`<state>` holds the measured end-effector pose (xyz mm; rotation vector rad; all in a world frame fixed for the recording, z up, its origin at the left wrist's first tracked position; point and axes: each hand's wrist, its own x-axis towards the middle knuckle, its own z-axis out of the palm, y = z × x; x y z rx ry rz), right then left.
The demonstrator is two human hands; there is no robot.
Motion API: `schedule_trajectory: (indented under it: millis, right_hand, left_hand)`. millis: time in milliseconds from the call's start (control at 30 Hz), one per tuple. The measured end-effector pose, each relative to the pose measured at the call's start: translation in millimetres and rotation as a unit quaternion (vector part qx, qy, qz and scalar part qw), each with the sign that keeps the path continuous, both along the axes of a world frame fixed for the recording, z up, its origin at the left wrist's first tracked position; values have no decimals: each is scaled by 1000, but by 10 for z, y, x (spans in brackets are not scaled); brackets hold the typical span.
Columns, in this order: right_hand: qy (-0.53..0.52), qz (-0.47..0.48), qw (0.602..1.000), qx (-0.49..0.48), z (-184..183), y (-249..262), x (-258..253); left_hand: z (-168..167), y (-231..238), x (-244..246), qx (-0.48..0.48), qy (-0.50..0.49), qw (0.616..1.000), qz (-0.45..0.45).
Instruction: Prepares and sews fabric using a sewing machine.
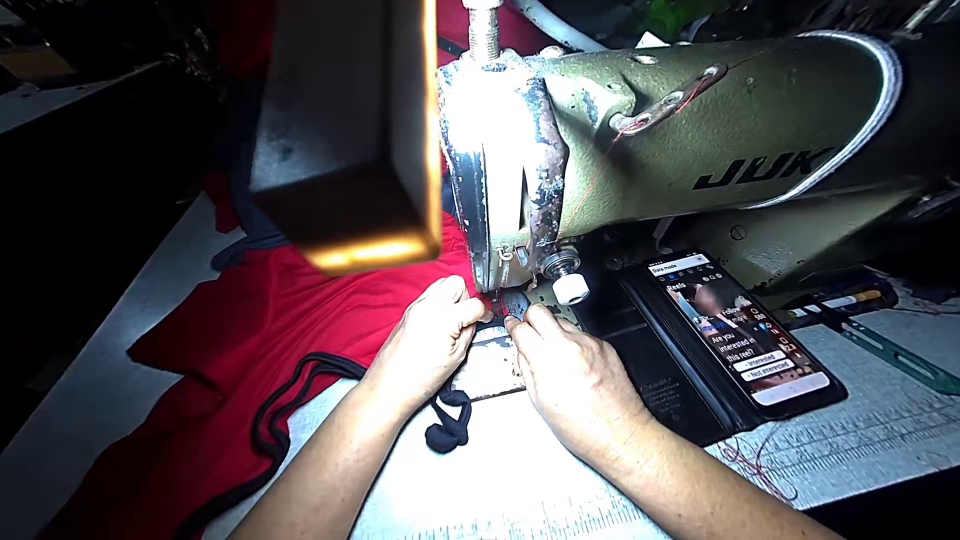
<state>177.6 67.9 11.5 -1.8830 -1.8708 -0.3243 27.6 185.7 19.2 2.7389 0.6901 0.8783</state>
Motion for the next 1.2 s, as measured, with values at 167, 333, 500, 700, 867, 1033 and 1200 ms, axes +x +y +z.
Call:
schedule_trajectory:
  millis: [167,333,500,700,867,1033,1200]
  right_hand:
    - [-7,-4,1000,-1,3,14,-19]
    - [-7,-9,1000,-8,13,20,-28]
    - [-12,-11,1000,-7,7,33,-20]
    - [-3,-25,999,-27,40,40,-41]
    - [5,-33,999,-39,47,43,-46]
    - [6,-47,997,-67,93,73,-57]
    - [109,-6,984,-138,292,-20,138]
  left_hand:
    - [16,10,-8,10,15,1000,6]
    - [25,13,-14,11,29,999,7]
    - [25,34,-23,13,37,999,3]
    - [14,67,-39,18,41,999,-12]
    - [-5,87,-45,16,42,999,-8]
    - [-3,112,-31,5,40,999,3]
    - [-16,108,-38,-17,26,999,7]
